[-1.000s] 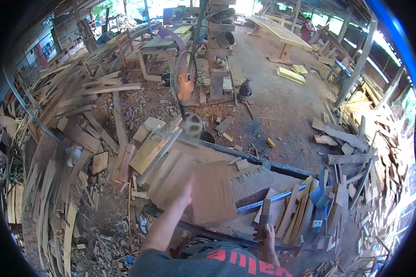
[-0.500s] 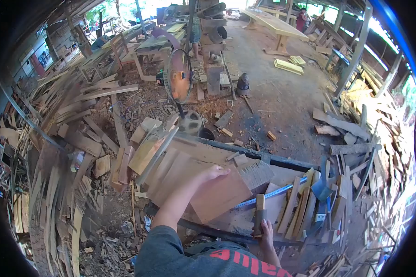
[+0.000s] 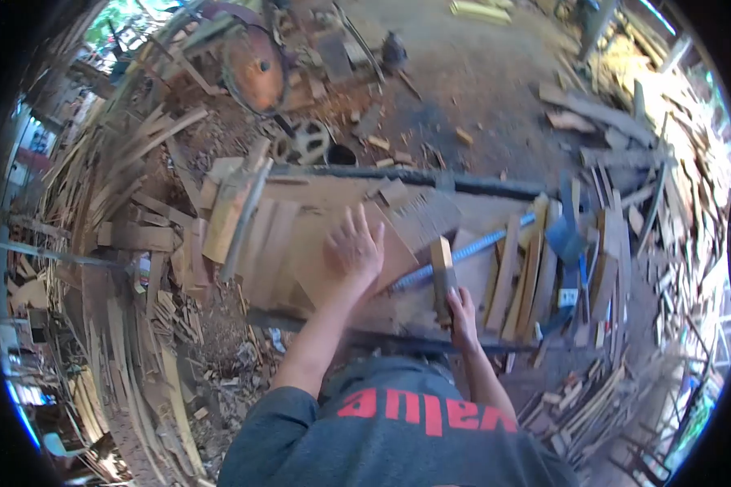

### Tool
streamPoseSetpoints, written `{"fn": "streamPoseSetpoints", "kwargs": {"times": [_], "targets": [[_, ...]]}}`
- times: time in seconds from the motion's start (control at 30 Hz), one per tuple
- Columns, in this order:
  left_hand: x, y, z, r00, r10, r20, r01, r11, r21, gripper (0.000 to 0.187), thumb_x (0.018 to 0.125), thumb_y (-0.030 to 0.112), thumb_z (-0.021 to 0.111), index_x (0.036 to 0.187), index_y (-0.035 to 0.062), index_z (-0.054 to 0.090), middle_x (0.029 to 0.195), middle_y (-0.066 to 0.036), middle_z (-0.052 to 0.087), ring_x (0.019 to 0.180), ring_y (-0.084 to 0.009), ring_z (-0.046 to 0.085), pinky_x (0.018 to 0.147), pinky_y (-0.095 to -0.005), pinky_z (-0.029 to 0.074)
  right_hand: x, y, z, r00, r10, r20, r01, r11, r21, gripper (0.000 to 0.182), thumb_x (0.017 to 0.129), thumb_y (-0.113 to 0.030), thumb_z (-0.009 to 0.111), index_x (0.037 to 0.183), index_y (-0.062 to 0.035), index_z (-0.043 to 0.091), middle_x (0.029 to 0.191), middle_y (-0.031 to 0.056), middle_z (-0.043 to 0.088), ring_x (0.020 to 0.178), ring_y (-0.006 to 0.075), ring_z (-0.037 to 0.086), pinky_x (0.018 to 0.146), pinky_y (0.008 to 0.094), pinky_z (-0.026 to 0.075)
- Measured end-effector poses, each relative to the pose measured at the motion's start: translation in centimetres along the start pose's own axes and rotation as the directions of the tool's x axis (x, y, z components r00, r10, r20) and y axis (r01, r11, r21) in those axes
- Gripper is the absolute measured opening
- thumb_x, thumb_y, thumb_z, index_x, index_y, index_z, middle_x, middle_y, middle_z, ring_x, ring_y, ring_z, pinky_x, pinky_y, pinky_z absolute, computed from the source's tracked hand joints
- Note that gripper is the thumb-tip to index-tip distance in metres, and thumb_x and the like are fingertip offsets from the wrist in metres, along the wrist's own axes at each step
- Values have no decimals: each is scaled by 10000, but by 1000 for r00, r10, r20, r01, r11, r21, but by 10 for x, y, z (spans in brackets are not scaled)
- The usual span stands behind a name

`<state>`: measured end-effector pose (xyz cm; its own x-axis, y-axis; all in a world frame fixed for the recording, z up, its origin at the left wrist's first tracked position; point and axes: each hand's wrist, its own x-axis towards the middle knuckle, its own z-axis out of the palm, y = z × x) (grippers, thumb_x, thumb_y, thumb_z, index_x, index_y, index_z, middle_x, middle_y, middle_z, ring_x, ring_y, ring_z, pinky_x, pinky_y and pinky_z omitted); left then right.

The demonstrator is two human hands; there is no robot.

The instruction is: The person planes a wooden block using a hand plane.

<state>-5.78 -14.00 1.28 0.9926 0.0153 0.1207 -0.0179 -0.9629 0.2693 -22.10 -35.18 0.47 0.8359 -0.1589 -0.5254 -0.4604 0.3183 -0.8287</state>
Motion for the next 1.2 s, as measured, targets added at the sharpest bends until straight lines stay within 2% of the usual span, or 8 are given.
{"fn": "streamPoseSetpoints", "kwargs": {"times": [0.07, 0.17, 0.27, 0.4, 0.53, 0.6, 0.93, 1.2], "targets": [[1, 5, 10, 985, -28, -170, 55, 987, 151, 624, 1013, 516, 445, 1519, 156, 387, 1521, -183, 401, 1375, -451, 362, 1100, -649, 227, 8, -8, 0, 999, -32, -15, 31, 998, -59, 435, 1000, -417, 590, 1251, -69, 516, 806, 44, 599, 586, 125, 579, 434, 257, 409], [4, 13, 15, 980, -73, -182, 112, 971, 211, 616, 1014, 512, 441, 1513, 155, 396, 1507, -175, 430, 1385, -438, 362, 1113, -638, 225, 7, -37, 8, 998, -20, -58, 8, 980, -200, 544, 967, -425, 648, 1322, -39, 505, 821, 47, 606, 616, 106, 576, 459, 249, 408], [5, 26, 1, 984, -147, -103, 167, 960, 225, 600, 1015, 503, 442, 1503, 155, 410, 1476, -162, 468, 1380, -416, 377, 1119, -621, 235, 21, -30, 9, 987, -156, -49, 139, 958, -250, 615, 907, -380, 748, 1316, 31, 542, 1017, 131, 674, 857, 190, 642, 753, 333, 535], [6, 32, -2, 979, -153, -138, 175, 970, 171, 570, 985, 495, 512, 1444, 158, 486, 1381, -140, 552, 1328, -405, 450, 1097, -606, 290, 46, -6, 14, 924, -381, -25, 342, 855, -389, 683, 870, -438, 774, 1340, 3, 550, 1170, 218, 682, 1102, 296, 664, 943, 395, 517], [4, 32, -3, 979, -112, -171, 142, 975, 174, 570, 987, 475, 508, 1444, 136, 470, 1368, -159, 530, 1335, -409, 422, 1111, -617, 251, 68, -61, 37, 953, -290, 87, 295, 831, -471, 710, 846, -470, 772, 1344, -13, 556, 1158, 260, 681, 1110, 370, 671, 940, 413, 525], [3, 31, -4, 983, -120, -139, 143, 975, 171, 572, 987, 460, 502, 1438, 110, 463, 1371, -179, 512, 1349, -412, 397, 1122, -618, 227, 91, -68, 45, 891, -403, 207, 453, 763, -461, 707, 829, -485, 774, 1323, -23, 569, 1128, 239, 693, 1065, 380, 683, 902, 430, 538], [4, 34, -5, 980, -153, -127, 172, 973, 151, 566, 979, 448, 511, 1421, 95, 475, 1354, -179, 518, 1348, -410, 395, 1111, -617, 234, 96, -52, 39, 921, -340, 192, 390, 781, -489, 719, 821, -518, 766, 1301, -22, 567, 1099, 266, 690, 1033, 399, 686, 882, 452, 539], [4, 32, -2, 976, -151, -156, 177, 969, 171, 545, 975, 445, 518, 1411, 118, 483, 1351, -162, 528, 1340, -389, 412, 1118, -602, 239, 101, -14, 10, 897, -383, 219, 423, 605, -674, 775, 885, -579, 671, 1452, -110, 425, 1179, 228, 615, 1079, 414, 628, 885, 504, 515]]}}
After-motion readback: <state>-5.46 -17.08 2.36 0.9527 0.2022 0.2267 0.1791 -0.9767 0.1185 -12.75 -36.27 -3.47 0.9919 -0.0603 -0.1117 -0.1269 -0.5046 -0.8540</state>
